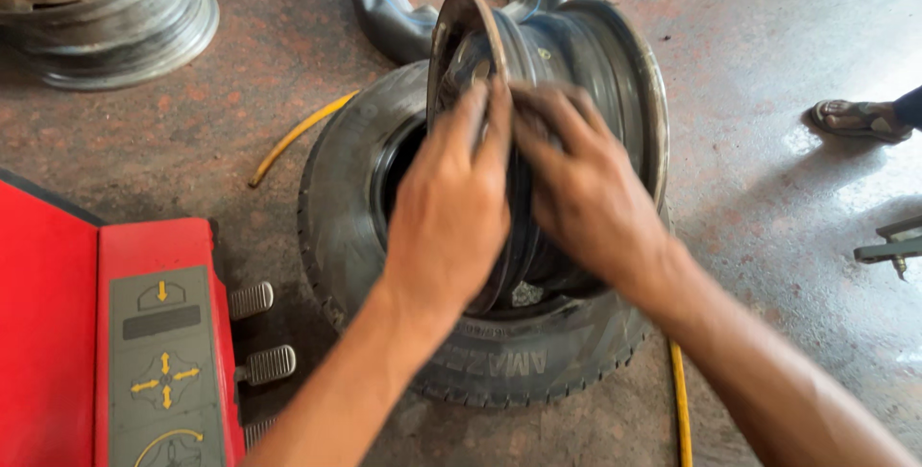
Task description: The person scrubs the inner rim of a metal wheel with a small abrasive pad. They rotate the wheel by hand to access different sections of the rim, continuing the scrubbing motion throughout the clip.
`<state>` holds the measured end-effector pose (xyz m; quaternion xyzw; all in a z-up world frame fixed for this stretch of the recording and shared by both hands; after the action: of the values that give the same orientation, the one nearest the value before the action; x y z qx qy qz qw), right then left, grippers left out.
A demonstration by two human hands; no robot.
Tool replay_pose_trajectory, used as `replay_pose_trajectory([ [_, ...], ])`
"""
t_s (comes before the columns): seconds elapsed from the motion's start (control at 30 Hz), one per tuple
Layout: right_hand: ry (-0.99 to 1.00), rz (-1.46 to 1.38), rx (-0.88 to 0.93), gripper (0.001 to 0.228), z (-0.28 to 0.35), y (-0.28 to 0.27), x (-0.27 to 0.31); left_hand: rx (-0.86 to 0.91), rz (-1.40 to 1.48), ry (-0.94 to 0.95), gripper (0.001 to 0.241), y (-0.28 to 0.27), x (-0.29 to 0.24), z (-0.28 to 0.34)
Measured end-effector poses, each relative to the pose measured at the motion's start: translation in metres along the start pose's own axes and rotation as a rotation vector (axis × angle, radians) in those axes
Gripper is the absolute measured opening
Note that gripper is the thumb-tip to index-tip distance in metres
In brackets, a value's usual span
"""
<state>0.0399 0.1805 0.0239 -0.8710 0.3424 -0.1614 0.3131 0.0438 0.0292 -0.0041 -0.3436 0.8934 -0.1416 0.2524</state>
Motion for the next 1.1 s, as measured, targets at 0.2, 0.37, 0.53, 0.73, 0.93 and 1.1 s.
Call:
replay_pose_trajectory([
  [0.2, -0.005, 0.01, 0.02, 0.059, 0.01, -0.01, 0.021, 0.053, 0.16, -0.095, 0.054, -0.014, -0.006, 0.009],
  [0.37, 0.018, 0.051, 0.057, 0.062, -0.002, 0.002, -0.005, 0.054, 0.206, -0.148, 0.045, 0.002, 0.014, -0.013],
  [0.53, 0.027, 0.047, 0.048, 0.07, 0.014, -0.007, 0.013, 0.064, 0.161, -0.048, 0.054, -0.013, 0.001, -0.007],
  [0.73, 0.034, 0.042, 0.08, 0.056, -0.017, 0.008, -0.026, 0.042, 0.149, -0.089, 0.041, 0.004, 0.024, -0.03],
  [0.93, -0.128, 0.214, 0.063, 0.06, -0.004, 0.005, -0.002, 0.05, 0.16, -0.056, 0.044, -0.007, 0.019, -0.016],
  [1.1, -0.053, 0.115, 0.099, 0.062, -0.015, 0.002, -0.013, 0.077, 0.116, 0.003, 0.042, 0.006, 0.038, -0.032],
])
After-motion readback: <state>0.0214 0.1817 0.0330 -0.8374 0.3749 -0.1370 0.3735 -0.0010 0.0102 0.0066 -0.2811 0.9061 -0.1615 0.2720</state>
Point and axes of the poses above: each hand's wrist, its own z-axis away from the middle knuckle, its own y-axis out of the palm, x = y × z, the point moved 1 cm from there along -z, towards the middle knuckle, and after that the axes turned 11 degrees about -x, right-handed, at the moved point
